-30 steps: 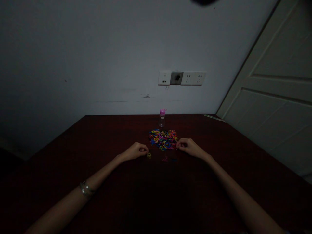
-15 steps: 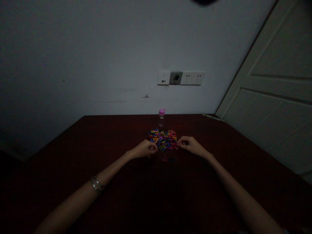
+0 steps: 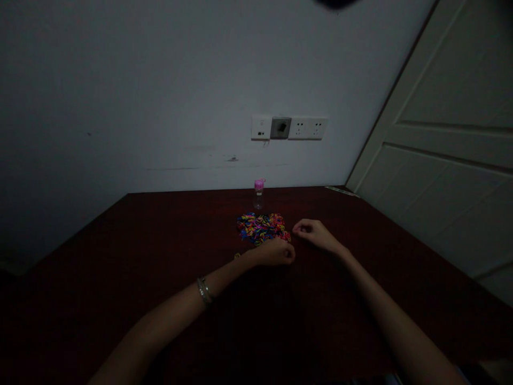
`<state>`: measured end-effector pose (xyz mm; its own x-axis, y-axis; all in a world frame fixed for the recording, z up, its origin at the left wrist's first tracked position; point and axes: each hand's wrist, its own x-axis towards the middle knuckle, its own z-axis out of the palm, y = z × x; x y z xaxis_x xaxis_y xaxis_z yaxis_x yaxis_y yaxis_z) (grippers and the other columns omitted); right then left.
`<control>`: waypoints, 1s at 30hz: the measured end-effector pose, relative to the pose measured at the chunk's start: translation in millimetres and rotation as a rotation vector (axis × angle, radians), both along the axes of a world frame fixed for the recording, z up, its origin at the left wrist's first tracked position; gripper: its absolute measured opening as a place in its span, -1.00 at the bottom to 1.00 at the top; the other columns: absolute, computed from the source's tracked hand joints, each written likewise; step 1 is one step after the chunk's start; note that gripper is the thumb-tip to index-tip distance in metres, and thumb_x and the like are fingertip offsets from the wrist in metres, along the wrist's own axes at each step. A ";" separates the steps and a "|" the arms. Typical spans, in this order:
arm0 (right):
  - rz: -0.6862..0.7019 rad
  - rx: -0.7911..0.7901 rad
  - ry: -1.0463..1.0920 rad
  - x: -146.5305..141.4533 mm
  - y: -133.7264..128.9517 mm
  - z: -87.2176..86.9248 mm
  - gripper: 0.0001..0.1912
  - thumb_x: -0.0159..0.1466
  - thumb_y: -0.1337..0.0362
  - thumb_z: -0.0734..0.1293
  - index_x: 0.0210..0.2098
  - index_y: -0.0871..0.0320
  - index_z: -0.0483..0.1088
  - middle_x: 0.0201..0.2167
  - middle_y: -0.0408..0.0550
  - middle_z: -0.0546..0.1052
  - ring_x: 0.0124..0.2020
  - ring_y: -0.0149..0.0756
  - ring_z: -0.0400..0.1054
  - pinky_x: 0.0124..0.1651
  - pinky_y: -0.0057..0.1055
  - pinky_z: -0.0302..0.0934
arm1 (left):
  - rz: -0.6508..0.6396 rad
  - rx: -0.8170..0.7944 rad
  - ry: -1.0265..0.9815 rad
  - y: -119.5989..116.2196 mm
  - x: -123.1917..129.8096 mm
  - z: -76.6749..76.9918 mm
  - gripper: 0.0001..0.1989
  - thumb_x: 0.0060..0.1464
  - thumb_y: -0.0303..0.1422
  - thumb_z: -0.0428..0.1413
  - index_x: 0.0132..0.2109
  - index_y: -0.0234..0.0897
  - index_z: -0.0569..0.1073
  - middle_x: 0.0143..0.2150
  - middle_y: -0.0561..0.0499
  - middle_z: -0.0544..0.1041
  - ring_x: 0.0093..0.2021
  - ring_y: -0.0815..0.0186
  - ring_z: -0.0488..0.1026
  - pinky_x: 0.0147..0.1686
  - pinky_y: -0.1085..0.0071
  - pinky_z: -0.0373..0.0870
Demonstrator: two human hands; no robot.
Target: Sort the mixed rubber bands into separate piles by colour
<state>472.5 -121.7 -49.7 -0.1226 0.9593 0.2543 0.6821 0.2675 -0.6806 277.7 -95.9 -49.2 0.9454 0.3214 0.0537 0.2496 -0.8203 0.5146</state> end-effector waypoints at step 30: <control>0.004 -0.010 -0.057 8.1 3.1 -2.6 -0.79 0.08 0.26 0.22 -0.39 0.23 0.43 -0.46 -0.08 0.43 -0.46 -0.39 0.26 -0.40 -0.47 0.14 | 0.044 -0.211 -0.083 9.6 17.9 6.0 -0.89 -0.15 -0.40 0.11 -0.39 -0.36 0.42 -0.57 0.12 0.33 -0.58 0.50 0.24 -0.59 0.59 0.07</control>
